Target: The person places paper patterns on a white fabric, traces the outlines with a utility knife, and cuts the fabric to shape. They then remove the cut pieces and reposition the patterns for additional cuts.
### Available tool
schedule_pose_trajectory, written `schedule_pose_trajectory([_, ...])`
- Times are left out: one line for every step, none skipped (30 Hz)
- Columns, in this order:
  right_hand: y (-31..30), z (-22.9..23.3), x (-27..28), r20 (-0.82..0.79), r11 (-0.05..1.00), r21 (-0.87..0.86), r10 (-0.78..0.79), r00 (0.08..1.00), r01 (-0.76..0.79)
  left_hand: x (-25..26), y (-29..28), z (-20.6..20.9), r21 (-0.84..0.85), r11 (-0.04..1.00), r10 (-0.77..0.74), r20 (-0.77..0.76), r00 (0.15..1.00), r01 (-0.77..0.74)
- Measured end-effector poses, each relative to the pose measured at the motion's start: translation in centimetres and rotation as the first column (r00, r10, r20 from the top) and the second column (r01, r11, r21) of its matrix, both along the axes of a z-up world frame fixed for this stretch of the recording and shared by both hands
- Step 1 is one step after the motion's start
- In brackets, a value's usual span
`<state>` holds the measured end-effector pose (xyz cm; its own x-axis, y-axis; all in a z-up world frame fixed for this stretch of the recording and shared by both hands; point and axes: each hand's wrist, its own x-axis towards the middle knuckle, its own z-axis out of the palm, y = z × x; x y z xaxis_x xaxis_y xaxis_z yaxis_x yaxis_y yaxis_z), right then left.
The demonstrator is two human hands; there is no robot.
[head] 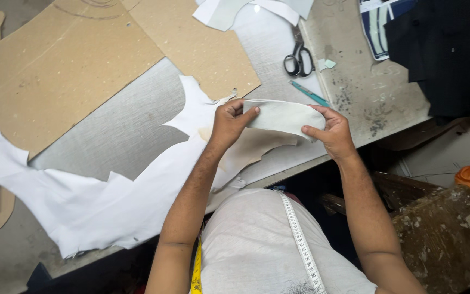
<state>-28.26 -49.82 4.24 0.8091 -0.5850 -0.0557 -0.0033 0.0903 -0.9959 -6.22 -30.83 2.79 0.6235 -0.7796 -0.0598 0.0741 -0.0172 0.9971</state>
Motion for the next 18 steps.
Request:
schedule_pose_trajectory([-1.1, -0.3, -1.3, 0.014, 0.999, 0.038, -0.028, 1.000, 0.028, -0.8, -1.4, -0.3, -0.007, 0.999, -0.035, 0.028, 0.999, 0.035])
schedule_pose_trajectory([-2.4, -0.5, -2.6, 0.028, 0.996, 0.075, -0.051, 0.998, 0.048, -1.5, -2.8, -0.5, -0.014, 0.998, -0.063, 0.057, 0.996, 0.064])
schedule_pose_trajectory([-3.6, -0.7, -4.0, 0.017, 0.990, 0.092, -0.113, 0.993, 0.111, -2.3, -4.4, -0.4, -0.018, 0.994, -0.110, 0.088, 0.990, 0.112])
schedule_pose_trajectory([-4.8, -0.8, -5.3, 0.005, 0.980, 0.108, -0.167, 0.986, 0.166, -3.0, -6.1, -0.2, -0.020, 0.988, -0.148, 0.119, 0.982, 0.152])
schedule_pose_trajectory([-6.0, -0.8, -6.6, -0.007, 0.967, 0.125, -0.221, 0.975, 0.220, -3.7, -7.9, 0.1, -0.020, 0.981, -0.186, 0.151, 0.971, 0.191])
schedule_pose_trajectory([-7.2, -0.7, -7.8, 0.022, 0.957, 0.128, -0.265, 0.964, 0.260, -4.3, -9.8, 0.6, 0.042, 0.972, -0.237, 0.108, 0.966, 0.233])
schedule_pose_trajectory([-8.5, -0.5, -8.7, 0.052, 0.945, 0.132, -0.308, 0.950, 0.299, -4.9, -12.0, 1.3, 0.101, 0.955, -0.284, 0.062, 0.957, 0.277])
schedule_pose_trajectory([-9.7, -0.2, -9.3, 0.092, 0.938, 0.122, -0.337, 0.937, 0.325, -5.4, -14.2, 2.2, 0.067, 0.959, -0.279, 0.080, 0.957, 0.274])
schedule_pose_trajectory([-10.8, 0.0, -9.8, 0.133, 0.929, 0.114, -0.365, 0.922, 0.351, -5.7, -16.4, 3.1, 0.034, 0.962, -0.273, 0.098, 0.957, 0.271])
schedule_pose_trajectory([-11.7, 0.1, -10.1, 0.165, 0.917, 0.107, -0.398, 0.902, 0.385, -5.9, -18.5, 4.1, -0.034, 0.976, -0.206, 0.169, 0.964, 0.215])
schedule_pose_trajectory([-12.6, 0.2, -10.3, 0.199, 0.903, 0.102, -0.430, 0.881, 0.418, -6.1, -19.7, 4.8, -0.104, 0.981, -0.134, 0.236, 0.963, 0.162])
schedule_pose_trajectory([-13.5, 0.2, -10.0, 0.237, 0.889, 0.100, -0.457, 0.857, 0.446, -6.1, -20.1, 5.1, -0.110, 0.983, -0.120, 0.243, 0.963, 0.150])
schedule_pose_trajectory([-14.3, 0.1, -9.8, 0.175, 0.875, -0.036, -0.471, 0.865, 0.483, -6.2, -20.4, 5.4, -0.116, 0.984, -0.106, 0.250, 0.962, 0.138])
schedule_pose_trajectory([-14.8, -0.4, -9.3, 0.114, 0.851, -0.170, -0.484, 0.867, 0.497, -6.0, -19.7, 5.3, -0.114, 0.986, -0.087, 0.256, 0.963, 0.119])
schedule_pose_trajectory([-15.1, -1.1, -8.8, 0.060, 0.814, -0.303, -0.502, 0.863, 0.495, -5.9, -18.1, 4.7, -0.124, 0.987, -0.062, 0.311, 0.948, 0.105])
schedule_pose_trajectory([-15.0, -1.9, -8.5, 0.039, 0.714, -0.510, -0.539, 0.841, 0.481, -5.9, -15.8, 3.8, -0.136, 0.985, -0.045, 0.369, 0.928, 0.102])
schedule_pose_trajectory([-14.7, -2.8, -8.3, 0.034, 0.577, -0.689, -0.579, 0.815, 0.438, -5.8, -13.2, 2.7, -0.147, 0.984, -0.028, 0.426, 0.904, 0.100])
schedule_pose_trajectory([-14.4, -3.5, -8.8, 0.045, 0.405, -0.834, -0.627, 0.778, 0.375, -5.6, -10.0, 1.4, -0.188, 0.981, 0.066, 0.541, 0.838, 0.043])
